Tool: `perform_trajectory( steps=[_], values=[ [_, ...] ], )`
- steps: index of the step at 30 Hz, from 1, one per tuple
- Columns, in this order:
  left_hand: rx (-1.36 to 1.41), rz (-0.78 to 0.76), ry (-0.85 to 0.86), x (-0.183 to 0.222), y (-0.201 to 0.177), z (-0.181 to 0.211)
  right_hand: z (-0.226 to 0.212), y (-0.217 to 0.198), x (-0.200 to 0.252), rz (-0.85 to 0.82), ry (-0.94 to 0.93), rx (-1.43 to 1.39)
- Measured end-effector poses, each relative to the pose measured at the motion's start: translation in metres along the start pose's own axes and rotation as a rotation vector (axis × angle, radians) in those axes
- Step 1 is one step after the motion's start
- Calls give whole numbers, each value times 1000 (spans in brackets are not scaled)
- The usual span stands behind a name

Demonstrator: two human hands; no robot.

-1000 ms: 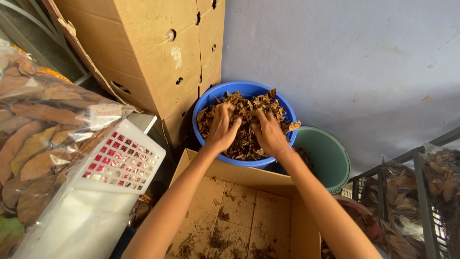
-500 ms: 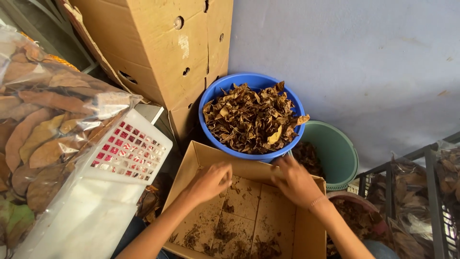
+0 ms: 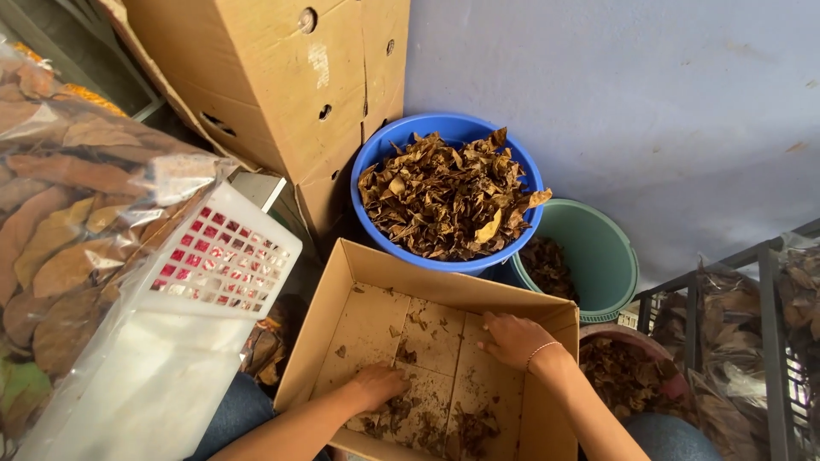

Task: Breaking and crumbling dried leaves by hand into a cardboard box for processing

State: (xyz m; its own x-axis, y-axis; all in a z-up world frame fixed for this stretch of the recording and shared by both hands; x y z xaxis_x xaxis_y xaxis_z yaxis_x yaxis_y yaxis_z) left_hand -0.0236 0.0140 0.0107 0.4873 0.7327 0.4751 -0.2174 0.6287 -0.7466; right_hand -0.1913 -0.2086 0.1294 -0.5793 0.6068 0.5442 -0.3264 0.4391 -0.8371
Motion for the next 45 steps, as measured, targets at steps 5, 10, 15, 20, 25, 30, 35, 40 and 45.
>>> perform_trajectory(
  steps=[5,10,15,20,25,30,35,40,45],
  values=[
    [154,-14,-164,4,-21,-1,-6,5,0,-57,2,40],
    [149,26,-177,-9,-22,-18,-2,17,-7,-67,-20,84],
    [113,276,-132,-28,-18,-39,-2,18,-13,-61,6,101],
    [139,396,108,-66,30,-94,-7,34,-25,-98,8,88],
    [17,407,39,-54,21,-86,-34,59,-18,-198,-96,134],
    [-56,374,119,-76,46,-118,-68,66,37,-719,-19,220],
    [-15,429,187,-70,45,-116,0,252,-45,-475,-344,553],
    [-70,445,169,-85,62,-130,-9,232,-41,-386,-301,574],
    [31,471,120,-76,36,-113,-41,148,-19,-331,-289,328]
  ],
)
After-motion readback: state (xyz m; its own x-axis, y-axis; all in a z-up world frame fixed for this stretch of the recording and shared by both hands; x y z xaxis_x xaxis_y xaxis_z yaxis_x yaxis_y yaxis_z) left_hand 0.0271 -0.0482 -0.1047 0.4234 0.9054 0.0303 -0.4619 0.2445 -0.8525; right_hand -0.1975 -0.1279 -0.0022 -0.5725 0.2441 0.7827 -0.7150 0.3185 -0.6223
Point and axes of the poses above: each hand's wrist, its own x-axis away from the middle knuckle, its own y-axis out of the palm, z = x × y, the point moved 3 cm from there along -x, towards the middle knuckle, and after that the axes turned 14 degrees about y, right-handed, at the moved point
